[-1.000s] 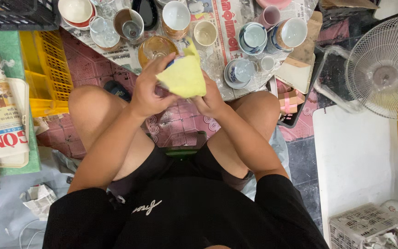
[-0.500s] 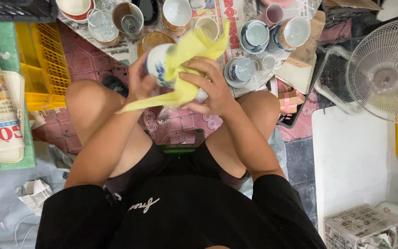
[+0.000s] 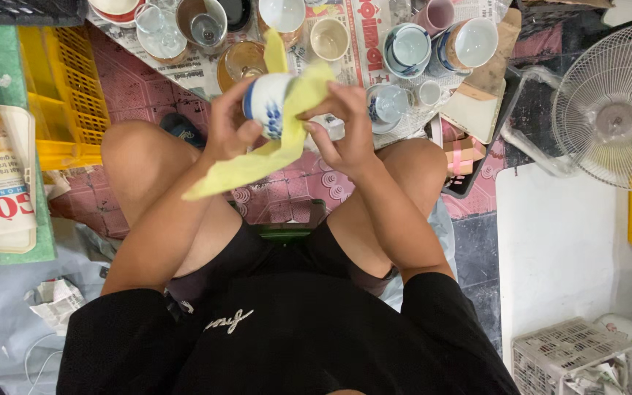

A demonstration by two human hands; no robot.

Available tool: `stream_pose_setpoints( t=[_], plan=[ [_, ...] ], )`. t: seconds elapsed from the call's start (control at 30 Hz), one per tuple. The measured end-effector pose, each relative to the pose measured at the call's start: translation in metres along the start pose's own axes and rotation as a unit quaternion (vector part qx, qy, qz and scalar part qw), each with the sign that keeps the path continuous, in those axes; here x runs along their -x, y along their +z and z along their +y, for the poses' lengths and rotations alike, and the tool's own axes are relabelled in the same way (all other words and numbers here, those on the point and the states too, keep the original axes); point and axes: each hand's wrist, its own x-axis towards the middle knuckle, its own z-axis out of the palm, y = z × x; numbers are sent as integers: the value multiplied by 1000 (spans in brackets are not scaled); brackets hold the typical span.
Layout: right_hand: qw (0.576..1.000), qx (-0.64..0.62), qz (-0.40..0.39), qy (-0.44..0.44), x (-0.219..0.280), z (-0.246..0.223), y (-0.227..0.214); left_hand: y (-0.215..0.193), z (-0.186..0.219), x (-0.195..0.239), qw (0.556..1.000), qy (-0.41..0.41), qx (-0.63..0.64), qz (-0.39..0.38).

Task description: The person wipes various ceramic and glass items, including cups, bowls, and a small pitcher, using a yellow cloth. They handle each item individually, wiping the exterior and interior surfaces before placing them back on the table.

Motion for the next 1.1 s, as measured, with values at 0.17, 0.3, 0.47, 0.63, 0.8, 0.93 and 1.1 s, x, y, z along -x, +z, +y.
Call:
stream_pose_setpoints(
  t=[0.17,0.3,0.47,0.63,0.8,0.93,1.1],
  plan=[
    [992,-65,71,81,-3,-8,2,11,34,1,997,-41,-7,-68],
    [995,7,91,33,-7,6,-8,8,19,5,999,-17,15,-47],
    [990,-44,117,-66,-18,-6,-21,-13,-30,14,988,26,138,62],
    [988,-104,85,-79,-9,3,-23,-21,-43,21,949,-8,276,150],
    [987,-49,155,-16,5,9,-3,2,-29,18,996,5,88,19],
    [982,-12,189,25,8,2,-2,15,7,9,988,-9,-95,-118],
    [961,-111,207,146,2,25,-1,34,4,6,980,-59,-81,-169]
  ],
)
